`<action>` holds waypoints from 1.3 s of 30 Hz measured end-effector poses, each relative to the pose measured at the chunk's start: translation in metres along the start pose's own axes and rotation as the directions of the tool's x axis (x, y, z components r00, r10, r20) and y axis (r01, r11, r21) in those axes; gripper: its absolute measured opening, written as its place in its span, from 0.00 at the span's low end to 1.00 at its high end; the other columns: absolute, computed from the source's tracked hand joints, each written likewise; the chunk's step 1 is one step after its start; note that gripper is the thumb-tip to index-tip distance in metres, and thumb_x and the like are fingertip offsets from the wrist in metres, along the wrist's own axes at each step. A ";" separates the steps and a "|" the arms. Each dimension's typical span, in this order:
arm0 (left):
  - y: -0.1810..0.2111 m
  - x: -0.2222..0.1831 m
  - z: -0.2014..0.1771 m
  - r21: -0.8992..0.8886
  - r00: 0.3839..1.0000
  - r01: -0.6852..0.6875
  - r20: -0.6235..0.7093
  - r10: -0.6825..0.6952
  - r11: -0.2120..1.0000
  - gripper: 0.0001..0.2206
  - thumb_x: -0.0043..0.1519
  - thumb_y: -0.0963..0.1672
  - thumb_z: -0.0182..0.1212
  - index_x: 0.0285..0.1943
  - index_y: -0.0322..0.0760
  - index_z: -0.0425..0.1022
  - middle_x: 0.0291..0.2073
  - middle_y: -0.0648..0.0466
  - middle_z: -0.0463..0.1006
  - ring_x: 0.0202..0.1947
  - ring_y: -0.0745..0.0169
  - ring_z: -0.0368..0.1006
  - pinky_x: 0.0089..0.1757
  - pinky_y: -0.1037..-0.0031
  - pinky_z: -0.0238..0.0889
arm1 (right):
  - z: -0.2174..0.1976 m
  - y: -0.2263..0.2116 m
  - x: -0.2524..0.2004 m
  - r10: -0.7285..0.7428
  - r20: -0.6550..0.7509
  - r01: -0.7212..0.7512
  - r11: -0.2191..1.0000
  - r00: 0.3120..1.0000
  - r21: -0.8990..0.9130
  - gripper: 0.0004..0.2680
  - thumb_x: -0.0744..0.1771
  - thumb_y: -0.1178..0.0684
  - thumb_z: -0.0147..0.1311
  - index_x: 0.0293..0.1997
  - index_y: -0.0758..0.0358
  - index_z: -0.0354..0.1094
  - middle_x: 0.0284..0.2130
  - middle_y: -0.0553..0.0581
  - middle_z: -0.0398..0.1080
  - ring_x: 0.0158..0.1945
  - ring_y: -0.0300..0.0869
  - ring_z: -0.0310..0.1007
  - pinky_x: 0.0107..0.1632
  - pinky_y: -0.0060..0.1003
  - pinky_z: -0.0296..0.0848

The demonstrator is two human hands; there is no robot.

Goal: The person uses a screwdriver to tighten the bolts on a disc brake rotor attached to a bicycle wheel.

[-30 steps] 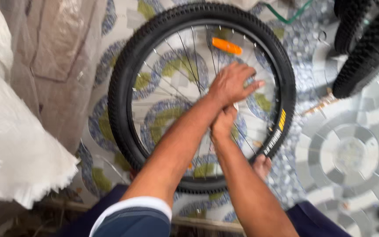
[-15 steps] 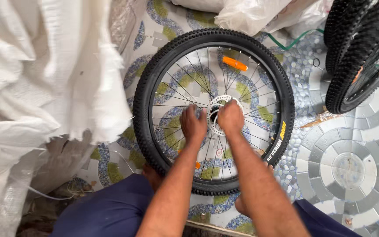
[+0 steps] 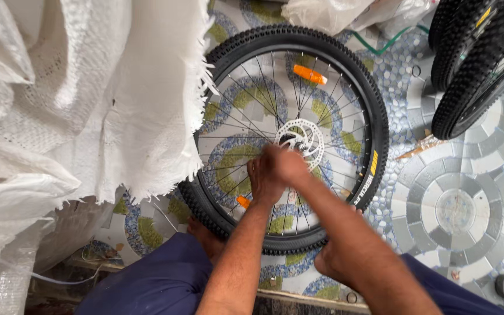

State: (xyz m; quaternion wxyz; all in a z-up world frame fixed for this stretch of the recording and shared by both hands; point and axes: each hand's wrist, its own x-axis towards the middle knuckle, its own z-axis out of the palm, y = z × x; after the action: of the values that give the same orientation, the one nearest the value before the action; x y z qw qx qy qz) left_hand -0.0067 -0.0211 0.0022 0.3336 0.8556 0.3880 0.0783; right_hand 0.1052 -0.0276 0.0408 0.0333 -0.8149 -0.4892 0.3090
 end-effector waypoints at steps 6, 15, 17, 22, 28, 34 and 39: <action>0.001 -0.002 -0.007 -0.105 0.984 -0.063 -0.175 0.043 0.992 0.49 0.53 0.52 0.75 0.76 0.26 0.48 0.59 0.38 0.70 0.61 0.43 0.61 0.62 0.47 0.39 | -0.103 0.053 -0.053 -0.171 -0.453 0.209 0.977 0.875 0.034 0.07 0.68 0.52 0.59 0.48 0.61 0.72 0.40 0.66 0.75 0.44 0.62 0.75 0.47 0.53 0.72; 0.005 0.001 -0.009 -0.111 0.995 -0.006 -0.103 -0.006 0.994 0.50 0.52 0.52 0.76 0.76 0.27 0.47 0.61 0.38 0.70 0.64 0.45 0.60 0.64 0.50 0.37 | -0.080 0.072 -0.078 -0.056 -0.465 0.074 0.997 0.883 0.019 0.05 0.66 0.56 0.59 0.44 0.59 0.73 0.34 0.60 0.76 0.39 0.56 0.76 0.43 0.51 0.72; 0.004 0.001 -0.008 -0.099 0.995 -0.004 -0.102 -0.006 0.995 0.50 0.51 0.52 0.76 0.76 0.27 0.46 0.61 0.38 0.70 0.64 0.45 0.60 0.64 0.50 0.37 | -0.081 0.067 -0.076 -0.072 -0.474 0.091 0.996 0.878 0.018 0.05 0.66 0.57 0.58 0.45 0.59 0.73 0.35 0.59 0.76 0.39 0.54 0.76 0.43 0.49 0.73; 0.001 0.002 -0.005 -0.090 0.998 0.016 -0.063 -0.021 0.996 0.50 0.53 0.52 0.75 0.78 0.29 0.44 0.62 0.39 0.69 0.65 0.46 0.60 0.64 0.50 0.37 | -0.085 0.059 -0.073 -0.169 -0.404 0.098 0.977 0.899 -0.190 0.04 0.67 0.58 0.56 0.43 0.56 0.74 0.36 0.56 0.77 0.42 0.53 0.77 0.45 0.47 0.73; -0.001 0.001 0.000 -0.093 0.999 0.019 -0.046 -0.024 0.995 0.50 0.53 0.53 0.73 0.78 0.30 0.42 0.62 0.39 0.69 0.65 0.46 0.59 0.65 0.48 0.34 | -0.084 0.065 -0.067 -0.499 -0.206 0.285 0.735 0.842 -0.616 0.04 0.67 0.61 0.58 0.42 0.56 0.74 0.40 0.50 0.79 0.44 0.41 0.80 0.52 0.47 0.76; -0.002 0.001 0.001 -0.093 0.998 0.019 -0.059 -0.024 0.995 0.50 0.53 0.53 0.73 0.78 0.31 0.42 0.62 0.39 0.69 0.65 0.46 0.59 0.65 0.48 0.33 | -0.097 0.056 -0.053 0.520 -0.044 -0.325 0.595 0.853 0.735 0.29 0.59 0.52 0.66 0.65 0.71 0.57 0.33 0.64 0.78 0.36 0.52 0.83 0.40 0.52 0.80; -0.003 0.002 0.003 -0.094 0.998 0.009 -0.061 -0.015 0.996 0.50 0.54 0.53 0.73 0.78 0.30 0.43 0.61 0.38 0.69 0.65 0.46 0.58 0.65 0.48 0.33 | -0.103 0.056 -0.079 0.059 -0.379 -0.056 0.998 0.924 0.019 0.31 0.64 0.52 0.59 0.72 0.81 0.45 0.35 0.69 0.76 0.38 0.60 0.78 0.43 0.49 0.74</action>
State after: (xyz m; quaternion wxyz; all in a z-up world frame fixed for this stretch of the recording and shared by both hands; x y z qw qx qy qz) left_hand -0.0062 -0.0199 -0.0016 0.3616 0.8339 0.3990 0.1208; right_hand 0.1780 -0.0955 0.1406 0.1215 -0.8730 -0.4484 0.1483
